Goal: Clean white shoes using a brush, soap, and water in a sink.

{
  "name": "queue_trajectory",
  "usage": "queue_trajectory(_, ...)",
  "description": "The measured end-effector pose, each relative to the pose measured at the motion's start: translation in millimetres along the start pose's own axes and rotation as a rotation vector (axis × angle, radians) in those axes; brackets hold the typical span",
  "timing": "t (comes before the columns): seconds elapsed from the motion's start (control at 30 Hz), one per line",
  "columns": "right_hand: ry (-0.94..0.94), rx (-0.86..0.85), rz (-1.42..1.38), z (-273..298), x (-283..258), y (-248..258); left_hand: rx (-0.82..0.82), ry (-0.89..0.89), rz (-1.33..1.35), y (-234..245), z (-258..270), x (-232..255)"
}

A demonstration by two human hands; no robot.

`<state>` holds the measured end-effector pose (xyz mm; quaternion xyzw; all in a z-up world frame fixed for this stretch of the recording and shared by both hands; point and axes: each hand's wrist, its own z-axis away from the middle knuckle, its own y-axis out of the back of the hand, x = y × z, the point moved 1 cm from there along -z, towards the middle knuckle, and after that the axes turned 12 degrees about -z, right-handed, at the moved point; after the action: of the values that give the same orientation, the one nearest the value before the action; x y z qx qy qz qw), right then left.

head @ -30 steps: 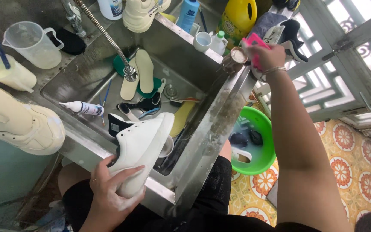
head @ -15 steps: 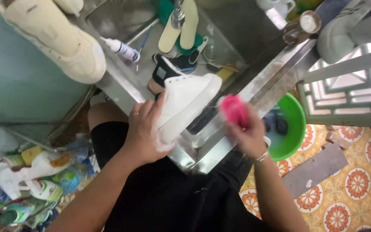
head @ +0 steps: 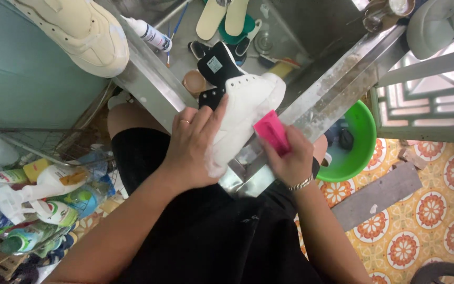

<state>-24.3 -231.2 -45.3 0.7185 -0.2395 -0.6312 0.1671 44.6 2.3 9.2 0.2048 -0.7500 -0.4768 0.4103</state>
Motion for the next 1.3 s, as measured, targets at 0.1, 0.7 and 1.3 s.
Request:
queue_trajectory(0.1, 0.114, -0.063, -0.097, -4, -53, 2, 0.02, -0.042, -0.018, 3, -6, 8)
queue_trajectory(0.7, 0.065, -0.013, -0.033, -7, -30, 18, 0.046, -0.116, -0.109, -5, -1, 20)
queue_trajectory(1.3, 0.019, -0.102, -0.228, -1, -46, 8, 0.066, -0.055, -0.024, -2, -7, 22)
